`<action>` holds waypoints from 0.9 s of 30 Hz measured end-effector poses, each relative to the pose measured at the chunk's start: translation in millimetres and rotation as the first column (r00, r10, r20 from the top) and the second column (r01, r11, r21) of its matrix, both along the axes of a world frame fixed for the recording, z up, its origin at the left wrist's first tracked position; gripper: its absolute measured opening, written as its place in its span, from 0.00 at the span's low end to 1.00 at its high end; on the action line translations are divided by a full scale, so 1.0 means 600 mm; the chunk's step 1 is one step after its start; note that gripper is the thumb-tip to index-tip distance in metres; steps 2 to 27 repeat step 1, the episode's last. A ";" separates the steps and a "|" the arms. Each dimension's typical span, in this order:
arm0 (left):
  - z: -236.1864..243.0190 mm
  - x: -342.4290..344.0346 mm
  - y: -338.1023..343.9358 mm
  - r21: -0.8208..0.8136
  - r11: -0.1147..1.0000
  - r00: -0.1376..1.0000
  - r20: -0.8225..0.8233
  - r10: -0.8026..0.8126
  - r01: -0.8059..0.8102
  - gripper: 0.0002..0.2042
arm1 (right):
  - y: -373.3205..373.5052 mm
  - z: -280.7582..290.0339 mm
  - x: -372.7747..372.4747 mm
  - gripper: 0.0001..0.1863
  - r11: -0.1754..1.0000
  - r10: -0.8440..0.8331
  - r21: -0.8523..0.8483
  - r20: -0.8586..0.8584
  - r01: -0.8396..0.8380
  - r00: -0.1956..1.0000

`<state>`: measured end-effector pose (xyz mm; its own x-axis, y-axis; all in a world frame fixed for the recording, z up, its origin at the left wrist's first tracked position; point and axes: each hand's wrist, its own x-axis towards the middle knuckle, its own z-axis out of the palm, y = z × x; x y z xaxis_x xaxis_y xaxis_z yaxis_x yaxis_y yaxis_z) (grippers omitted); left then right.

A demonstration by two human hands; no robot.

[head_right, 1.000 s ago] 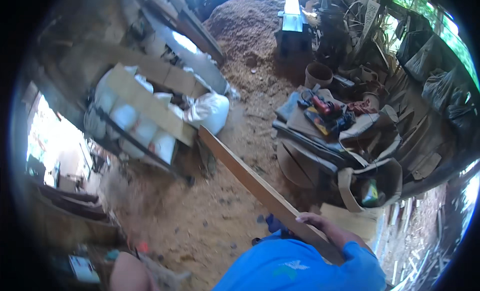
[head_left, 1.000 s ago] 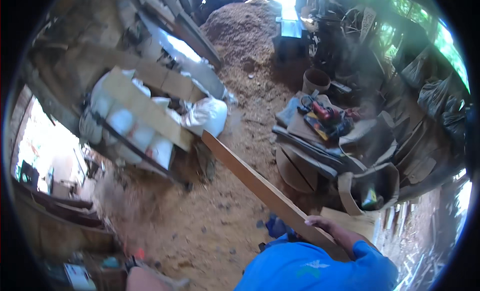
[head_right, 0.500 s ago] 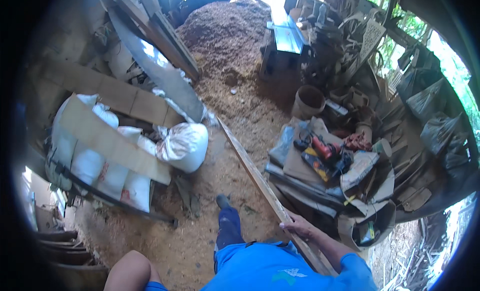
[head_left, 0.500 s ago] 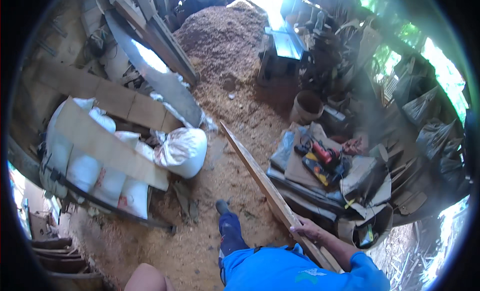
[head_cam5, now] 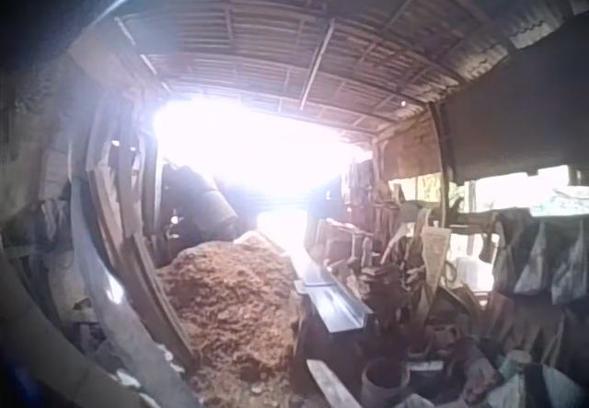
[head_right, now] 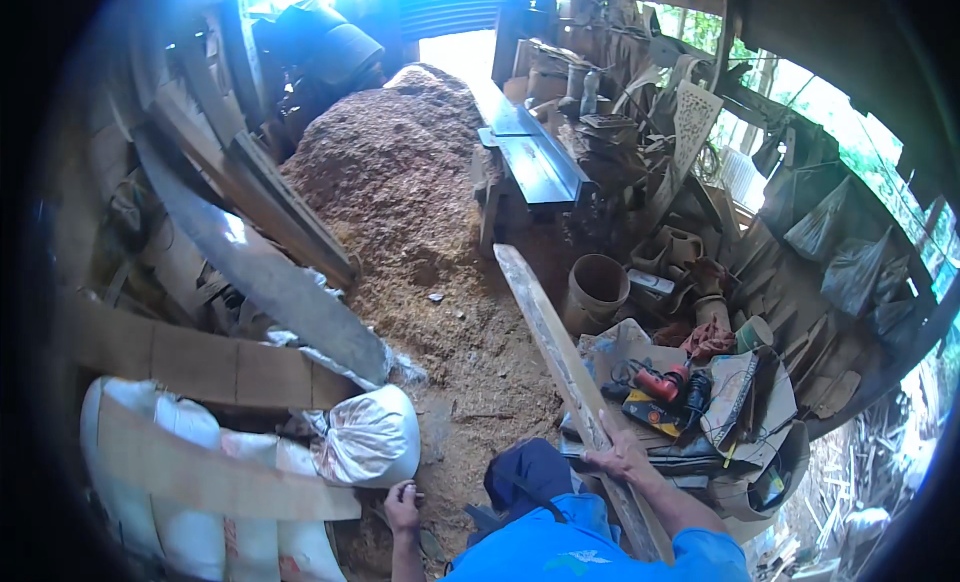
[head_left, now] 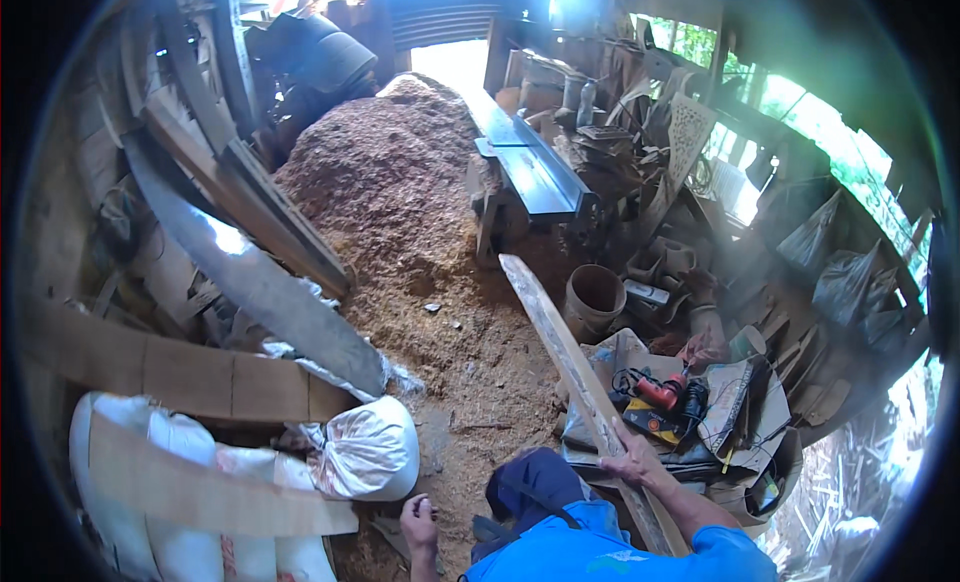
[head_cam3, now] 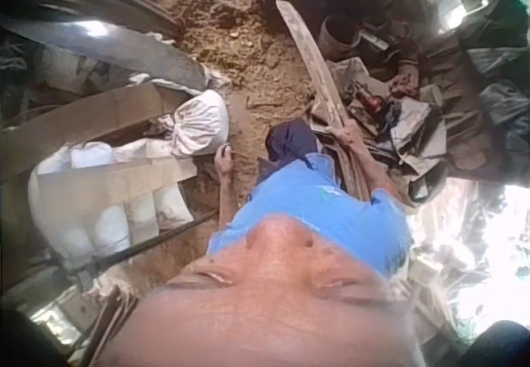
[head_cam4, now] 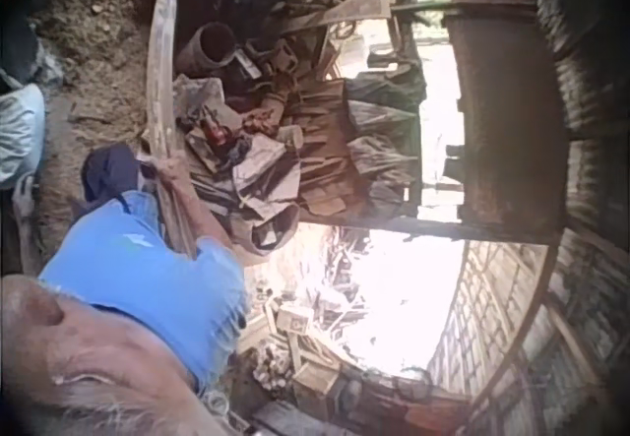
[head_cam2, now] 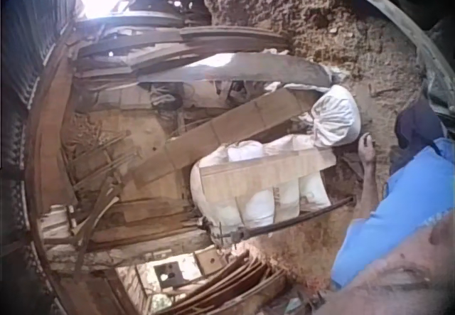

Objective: The person uses a table saw to cut thin strips and larger pieces of wood, measuring with a tape measure and guiding the wood through the blade by hand.

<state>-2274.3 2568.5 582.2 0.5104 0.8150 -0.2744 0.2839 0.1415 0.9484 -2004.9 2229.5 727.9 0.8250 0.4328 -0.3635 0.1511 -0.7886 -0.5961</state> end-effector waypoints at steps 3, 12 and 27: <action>-0.015 0.028 0.018 0.054 0.997 0.997 -0.059 -0.046 0.050 0.10 | 0.030 0.007 0.038 0.57 0.988 -0.050 -0.147 -0.045 0.043 0.998; -0.015 0.028 0.018 0.054 0.997 0.997 -0.059 -0.046 0.050 0.10 | 0.030 0.007 0.038 0.57 0.988 -0.050 -0.147 -0.045 0.043 0.998; -0.015 0.028 0.018 0.054 0.997 0.997 -0.059 -0.046 0.050 0.10 | 0.030 0.007 0.038 0.57 0.988 -0.050 -0.147 -0.045 0.043 0.998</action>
